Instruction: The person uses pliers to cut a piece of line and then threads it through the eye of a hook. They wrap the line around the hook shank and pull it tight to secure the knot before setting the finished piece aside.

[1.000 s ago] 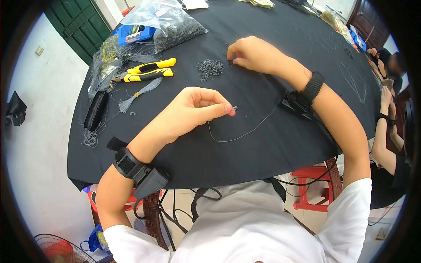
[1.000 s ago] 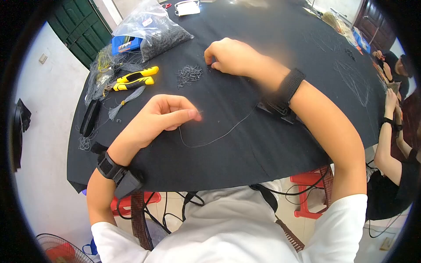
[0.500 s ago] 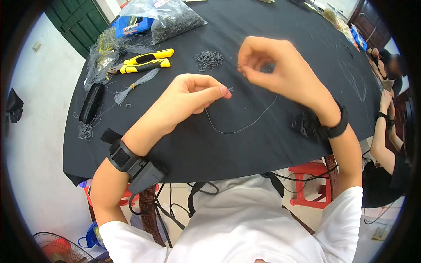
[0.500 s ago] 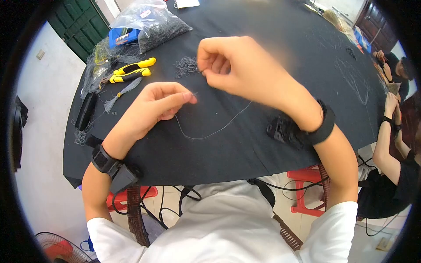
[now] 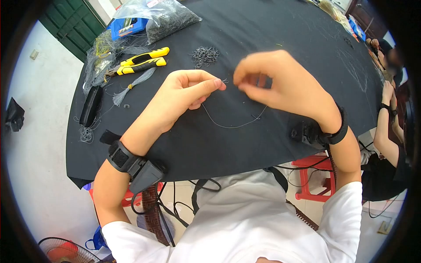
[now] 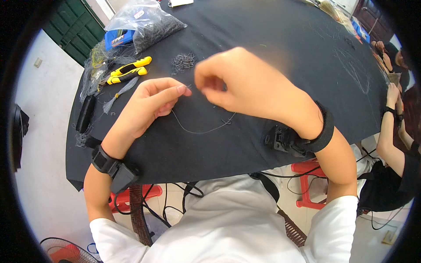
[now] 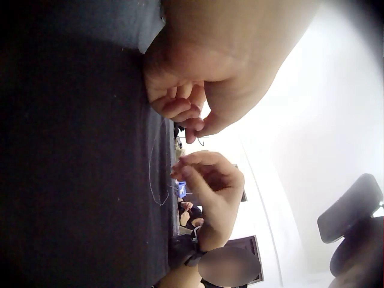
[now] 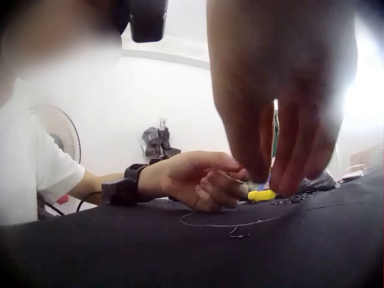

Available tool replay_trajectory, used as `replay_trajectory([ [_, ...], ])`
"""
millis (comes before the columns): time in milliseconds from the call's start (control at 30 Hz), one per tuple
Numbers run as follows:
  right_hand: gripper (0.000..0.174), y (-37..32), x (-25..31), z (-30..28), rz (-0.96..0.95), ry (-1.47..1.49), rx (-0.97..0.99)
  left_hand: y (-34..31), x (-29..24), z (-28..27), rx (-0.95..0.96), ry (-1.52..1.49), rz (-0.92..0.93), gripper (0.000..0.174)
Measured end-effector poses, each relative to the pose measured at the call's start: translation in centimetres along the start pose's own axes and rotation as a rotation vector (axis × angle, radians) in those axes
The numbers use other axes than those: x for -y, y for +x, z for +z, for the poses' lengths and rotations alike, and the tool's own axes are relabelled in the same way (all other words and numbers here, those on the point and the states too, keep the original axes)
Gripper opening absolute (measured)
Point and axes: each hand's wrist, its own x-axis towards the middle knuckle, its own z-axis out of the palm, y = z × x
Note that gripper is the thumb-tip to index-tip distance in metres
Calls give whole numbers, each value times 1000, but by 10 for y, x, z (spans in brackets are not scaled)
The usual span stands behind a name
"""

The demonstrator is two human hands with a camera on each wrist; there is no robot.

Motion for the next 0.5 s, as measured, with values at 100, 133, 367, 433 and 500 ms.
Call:
replay_trajectory([
  [100, 5, -7, -6, -5, 82, 0, 279, 0, 1, -1, 4, 20, -1, 20],
  [133, 5, -8, -7, -7, 96, 16, 316, 0, 1, -1, 7, 26, -1, 20],
  [367, 7, -7, -6, -8, 114, 34, 444, 1, 2, -1, 21, 31, 10, 21],
  [433, 8, -8, -8, -7, 90, 56, 437, 1, 1, 0, 21, 39, 10, 21],
  [500, 8, -9, -9, -6, 87, 78, 441, 0, 0, 1, 22, 42, 7, 20],
])
